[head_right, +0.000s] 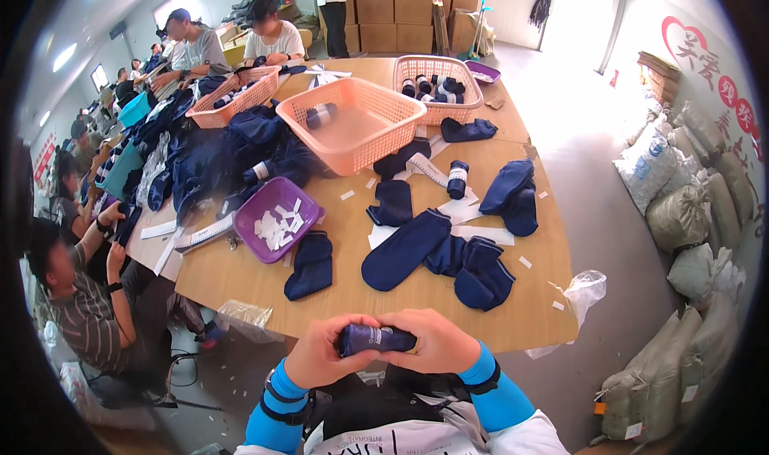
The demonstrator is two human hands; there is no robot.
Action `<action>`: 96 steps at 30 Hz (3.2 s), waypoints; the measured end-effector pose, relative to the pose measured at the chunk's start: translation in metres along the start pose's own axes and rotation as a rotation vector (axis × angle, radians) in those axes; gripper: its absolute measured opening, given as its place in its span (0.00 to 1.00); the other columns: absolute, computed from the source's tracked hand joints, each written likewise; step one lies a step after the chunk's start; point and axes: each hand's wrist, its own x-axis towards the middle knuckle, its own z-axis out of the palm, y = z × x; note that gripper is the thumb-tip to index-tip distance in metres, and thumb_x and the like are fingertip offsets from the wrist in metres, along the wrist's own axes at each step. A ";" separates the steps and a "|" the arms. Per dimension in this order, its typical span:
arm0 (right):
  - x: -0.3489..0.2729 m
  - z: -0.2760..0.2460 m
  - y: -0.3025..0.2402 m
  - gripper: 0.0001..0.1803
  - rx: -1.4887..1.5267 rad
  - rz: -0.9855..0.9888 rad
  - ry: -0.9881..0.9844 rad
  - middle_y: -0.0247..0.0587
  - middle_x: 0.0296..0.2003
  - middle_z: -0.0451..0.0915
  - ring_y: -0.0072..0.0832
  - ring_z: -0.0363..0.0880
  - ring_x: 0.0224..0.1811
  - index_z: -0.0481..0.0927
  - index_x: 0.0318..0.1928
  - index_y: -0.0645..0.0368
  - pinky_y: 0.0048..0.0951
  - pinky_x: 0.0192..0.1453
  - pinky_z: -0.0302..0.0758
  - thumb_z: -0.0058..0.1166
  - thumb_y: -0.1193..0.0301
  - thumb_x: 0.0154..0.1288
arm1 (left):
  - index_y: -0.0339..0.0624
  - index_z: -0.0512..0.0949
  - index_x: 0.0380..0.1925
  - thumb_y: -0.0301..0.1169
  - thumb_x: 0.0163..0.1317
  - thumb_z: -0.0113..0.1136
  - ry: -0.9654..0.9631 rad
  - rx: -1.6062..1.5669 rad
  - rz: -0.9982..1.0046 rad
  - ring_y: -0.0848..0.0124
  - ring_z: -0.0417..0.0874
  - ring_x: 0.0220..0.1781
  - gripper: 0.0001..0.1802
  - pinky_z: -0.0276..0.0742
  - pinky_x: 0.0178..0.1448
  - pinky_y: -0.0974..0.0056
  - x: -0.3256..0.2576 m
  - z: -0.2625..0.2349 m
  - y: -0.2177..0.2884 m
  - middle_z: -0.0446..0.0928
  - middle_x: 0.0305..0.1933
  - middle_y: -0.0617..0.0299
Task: Rolling pairs of blue socks and applying a white adhesive label around each roll.
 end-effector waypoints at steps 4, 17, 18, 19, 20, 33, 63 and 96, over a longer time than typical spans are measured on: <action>-0.006 0.006 0.007 0.27 -0.044 -0.029 -0.005 0.56 0.46 0.87 0.55 0.87 0.48 0.82 0.61 0.63 0.41 0.53 0.83 0.76 0.69 0.64 | 0.34 0.81 0.60 0.24 0.66 0.77 0.001 0.026 -0.035 0.80 0.83 0.46 0.24 0.83 0.52 0.70 0.001 0.004 -0.002 0.85 0.49 0.63; -0.026 0.020 0.034 0.31 0.131 0.018 0.160 0.52 0.51 0.87 0.34 0.88 0.53 0.72 0.66 0.62 0.34 0.48 0.87 0.74 0.74 0.67 | 0.35 0.79 0.64 0.27 0.67 0.76 0.075 -0.061 0.020 0.79 0.82 0.43 0.26 0.83 0.49 0.69 0.012 0.021 -0.021 0.85 0.47 0.64; -0.024 0.018 0.030 0.32 0.227 0.047 0.149 0.51 0.53 0.87 0.34 0.88 0.53 0.73 0.68 0.62 0.34 0.54 0.86 0.73 0.75 0.67 | 0.35 0.79 0.64 0.27 0.68 0.75 0.091 -0.053 0.016 0.79 0.82 0.44 0.26 0.83 0.49 0.68 0.012 0.022 -0.025 0.85 0.47 0.64; -0.022 0.017 0.027 0.33 0.323 0.076 0.137 0.51 0.55 0.88 0.34 0.88 0.54 0.73 0.70 0.63 0.35 0.60 0.84 0.72 0.76 0.67 | 0.35 0.79 0.64 0.27 0.68 0.75 0.088 -0.053 0.010 0.79 0.82 0.44 0.26 0.83 0.49 0.68 0.013 0.023 -0.027 0.85 0.47 0.64; -0.022 0.014 0.025 0.33 0.327 0.079 0.140 0.51 0.55 0.88 0.34 0.88 0.54 0.73 0.70 0.63 0.35 0.60 0.84 0.72 0.76 0.67 | 0.34 0.79 0.63 0.29 0.68 0.76 0.086 0.008 -0.017 0.77 0.84 0.44 0.26 0.84 0.49 0.67 0.014 0.023 -0.028 0.86 0.48 0.61; -0.064 -0.005 0.070 0.31 0.651 0.384 0.240 0.42 0.51 0.86 0.14 0.78 0.34 0.70 0.76 0.61 0.21 0.38 0.80 0.60 0.77 0.77 | 0.36 0.70 0.72 0.33 0.69 0.73 0.032 0.363 -0.033 0.59 0.84 0.61 0.35 0.83 0.60 0.59 0.030 0.034 -0.032 0.78 0.63 0.51; -0.076 -0.011 0.088 0.33 0.843 0.359 0.292 0.42 0.50 0.86 0.15 0.74 0.32 0.66 0.79 0.59 0.21 0.35 0.75 0.59 0.77 0.78 | 0.37 0.76 0.67 0.29 0.55 0.72 0.214 1.230 0.152 0.44 0.74 0.75 0.36 0.71 0.78 0.46 0.077 -0.009 0.000 0.76 0.72 0.46; -0.089 0.002 0.108 0.40 0.854 0.198 0.493 0.53 0.51 0.84 0.21 0.76 0.31 0.62 0.81 0.54 0.24 0.34 0.73 0.67 0.67 0.76 | 0.41 0.78 0.67 0.42 0.52 0.80 0.077 1.154 0.240 0.55 0.78 0.65 0.41 0.76 0.63 0.51 0.021 0.070 -0.059 0.76 0.59 0.55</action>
